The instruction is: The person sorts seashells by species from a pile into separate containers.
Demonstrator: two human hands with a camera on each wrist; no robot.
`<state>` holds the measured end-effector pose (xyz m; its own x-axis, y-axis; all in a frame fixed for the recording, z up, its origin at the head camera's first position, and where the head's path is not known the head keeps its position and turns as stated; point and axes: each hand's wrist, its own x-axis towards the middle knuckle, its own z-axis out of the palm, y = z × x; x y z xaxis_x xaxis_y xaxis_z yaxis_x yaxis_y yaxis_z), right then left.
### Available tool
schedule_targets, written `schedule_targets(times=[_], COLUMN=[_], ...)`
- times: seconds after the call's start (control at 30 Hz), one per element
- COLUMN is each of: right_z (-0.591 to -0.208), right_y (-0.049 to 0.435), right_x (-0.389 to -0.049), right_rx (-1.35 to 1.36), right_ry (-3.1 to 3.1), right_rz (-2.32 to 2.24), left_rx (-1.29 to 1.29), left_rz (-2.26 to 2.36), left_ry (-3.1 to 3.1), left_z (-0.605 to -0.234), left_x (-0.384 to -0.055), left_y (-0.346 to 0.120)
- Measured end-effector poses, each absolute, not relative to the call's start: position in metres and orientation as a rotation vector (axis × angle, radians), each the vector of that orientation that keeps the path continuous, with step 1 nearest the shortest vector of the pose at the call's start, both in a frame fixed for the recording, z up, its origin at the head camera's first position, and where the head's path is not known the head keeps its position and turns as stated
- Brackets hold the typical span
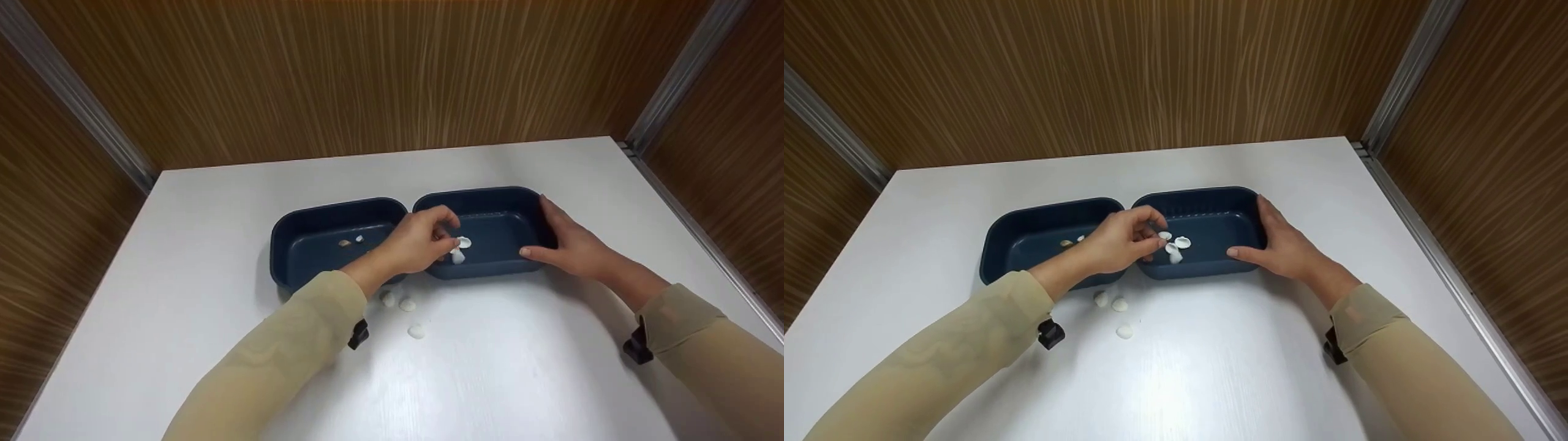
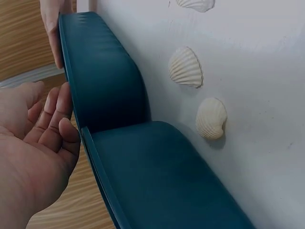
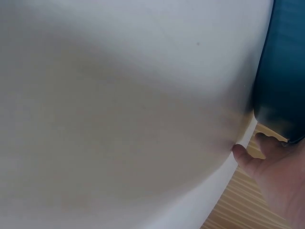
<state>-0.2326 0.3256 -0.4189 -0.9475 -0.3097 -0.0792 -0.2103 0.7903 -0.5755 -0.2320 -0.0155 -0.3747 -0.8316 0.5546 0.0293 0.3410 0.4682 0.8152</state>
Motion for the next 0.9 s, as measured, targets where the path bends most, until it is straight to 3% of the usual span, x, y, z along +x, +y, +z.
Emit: schedule_targets(times=[0.5,0.9], right_z=[-0.416,-0.415], right_y=[0.332,0.331], right_x=[-0.232,-0.234], right_rx=[-0.374,-0.369], right_ry=[2.814,2.806], right_rz=[-0.859,-0.848], left_rx=[0.865,0.959], left_rz=[1.369,1.362], left_ry=[2.446,2.400], left_z=[-0.367,-0.382], left_x=[-0.209,-0.173], left_y=[-0.036,-0.063])
